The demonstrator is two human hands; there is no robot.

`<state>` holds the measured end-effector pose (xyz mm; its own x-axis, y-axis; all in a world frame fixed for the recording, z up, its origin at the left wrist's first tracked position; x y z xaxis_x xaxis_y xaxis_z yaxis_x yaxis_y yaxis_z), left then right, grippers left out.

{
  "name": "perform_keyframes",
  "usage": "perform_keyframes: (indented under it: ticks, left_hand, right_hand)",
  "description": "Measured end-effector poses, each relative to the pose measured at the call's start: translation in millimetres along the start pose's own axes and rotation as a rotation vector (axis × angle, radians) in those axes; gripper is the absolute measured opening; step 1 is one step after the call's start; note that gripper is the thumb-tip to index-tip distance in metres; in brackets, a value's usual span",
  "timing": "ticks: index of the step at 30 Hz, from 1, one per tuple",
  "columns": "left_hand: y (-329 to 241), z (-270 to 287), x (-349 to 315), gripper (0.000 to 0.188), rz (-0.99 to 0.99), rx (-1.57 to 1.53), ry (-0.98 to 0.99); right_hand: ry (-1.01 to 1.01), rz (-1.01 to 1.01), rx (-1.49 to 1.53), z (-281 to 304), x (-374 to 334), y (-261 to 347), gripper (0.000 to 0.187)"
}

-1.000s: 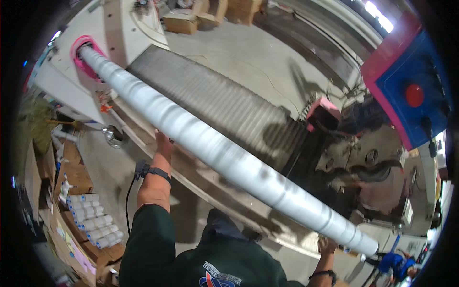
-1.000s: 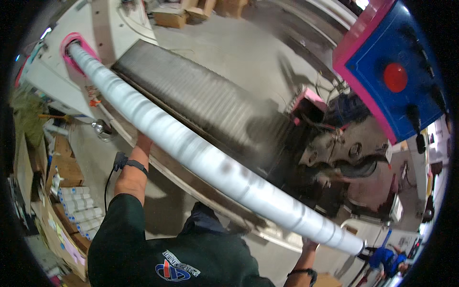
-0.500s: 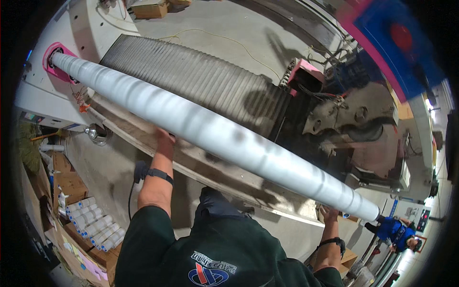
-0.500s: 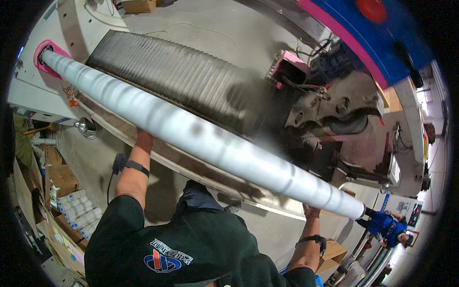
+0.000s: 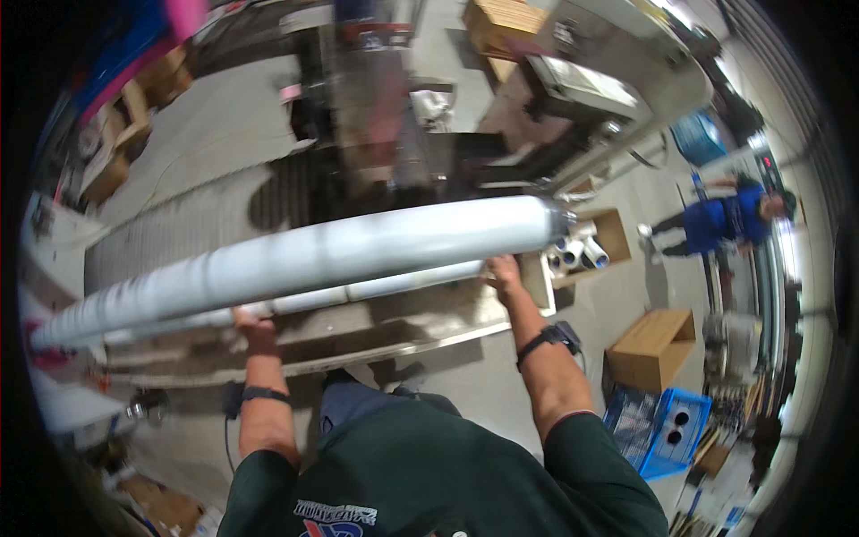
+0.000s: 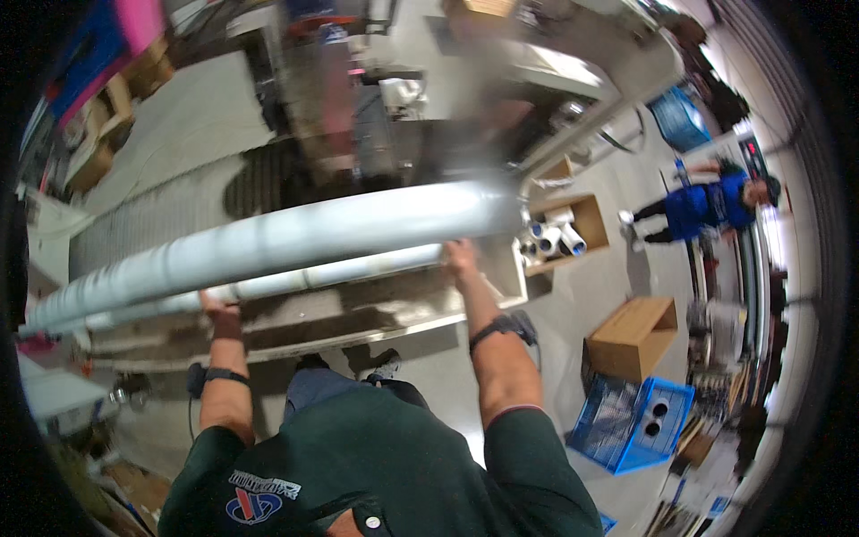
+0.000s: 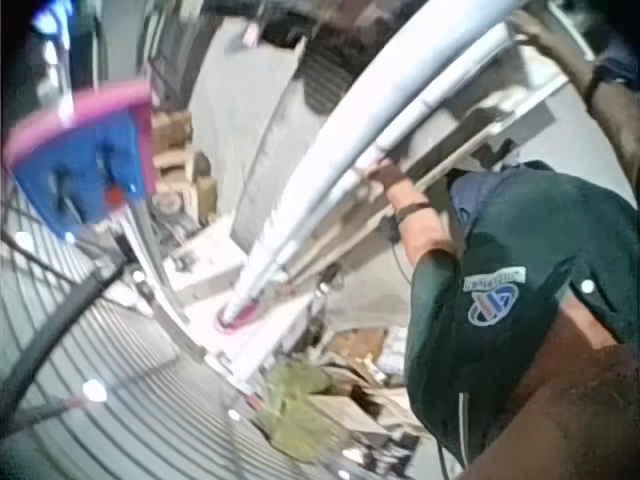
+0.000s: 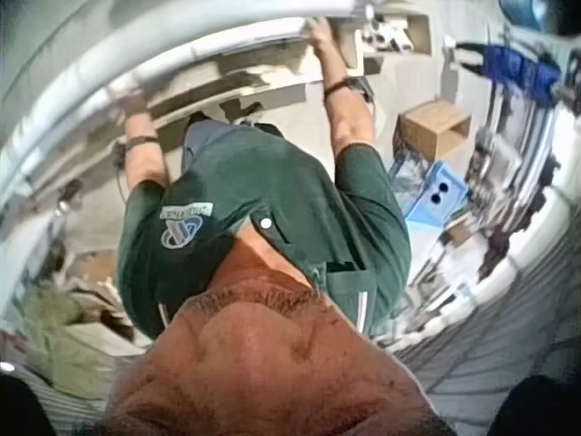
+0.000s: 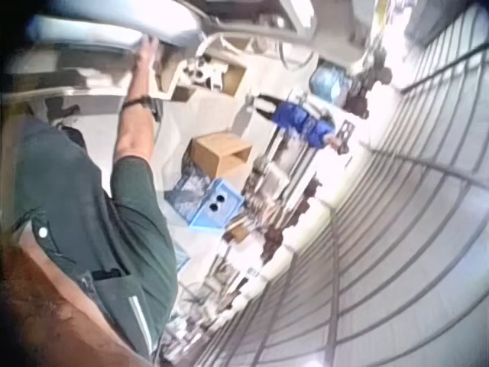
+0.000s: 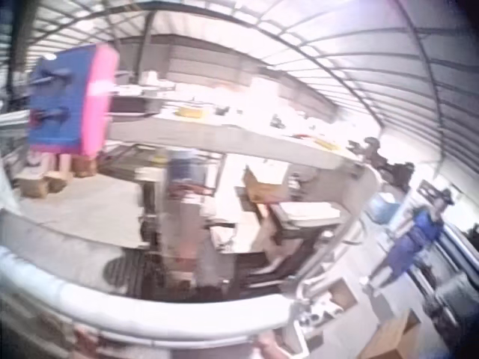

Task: The person is seen winding stretch film on to a cylinder by operating a machine.

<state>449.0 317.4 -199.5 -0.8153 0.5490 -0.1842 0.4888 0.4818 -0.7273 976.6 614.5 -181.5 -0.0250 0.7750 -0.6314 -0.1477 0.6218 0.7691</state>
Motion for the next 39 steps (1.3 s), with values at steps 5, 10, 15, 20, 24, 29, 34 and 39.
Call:
perform_keyframes:
  ticks: [5, 10, 15, 20, 24, 29, 34, 39]
  left_hand:
    - [-27.6, -26.5, -21.6, 0.046, -0.763, 1.294, 0.272]
    - [-12.0, -10.1, 13.3, 0.047, -0.170, 0.657, -0.134]
    - [2.6, -42.6, 6.6, 0.049, -0.052, 0.461, -0.383]
    - [36.7, -74.2, -32.2, 0.052, -0.005, 0.336, -0.514]
    - [108.3, -112.6, -77.4, 0.054, 0.113, 0.214, -0.460]
    - [269.2, -245.6, -162.4, 0.057, 0.318, -0.084, -0.021]
    - [426.7, -403.1, -287.2, 0.059, 0.533, -0.246, -0.160]
    - [522.5, -536.7, -352.0, 0.050, 0.569, -0.057, -0.040]
  right_hand:
    - [-0.034, 0.214, -0.249, -10.9, 7.5, 11.4, 0.039]
    - [-0.028, 0.369, -0.170, -11.2, 4.1, 18.8, 0.046]
    - [0.104, 0.247, -0.108, -15.0, 6.1, 13.2, 0.055]
    - [0.227, 0.256, -0.198, 3.4, 1.0, 29.0, 0.065]
    - [0.011, 0.230, -0.374, 93.9, 28.4, 47.0, 0.052]
    - [-0.035, 0.282, -0.301, 302.8, 107.7, 94.0, 0.052]
    - [-0.229, 0.362, -0.395, 528.6, 136.3, 179.9, 0.042]
    - [-0.451, 0.397, -0.617, 640.9, 144.3, 221.9, 0.031]
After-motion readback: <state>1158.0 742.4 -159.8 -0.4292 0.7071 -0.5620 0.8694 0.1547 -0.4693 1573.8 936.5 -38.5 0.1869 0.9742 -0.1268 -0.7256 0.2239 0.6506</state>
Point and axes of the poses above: each hand's wrist, its own x-axis towards the middle knuckle, its own z-axis out of the back of the hand, y = z × x, the point moved 6 cm from there along x, towards the middle knuckle, and after that the axes turned 2 degrees about -z, right-handed, at the moved point
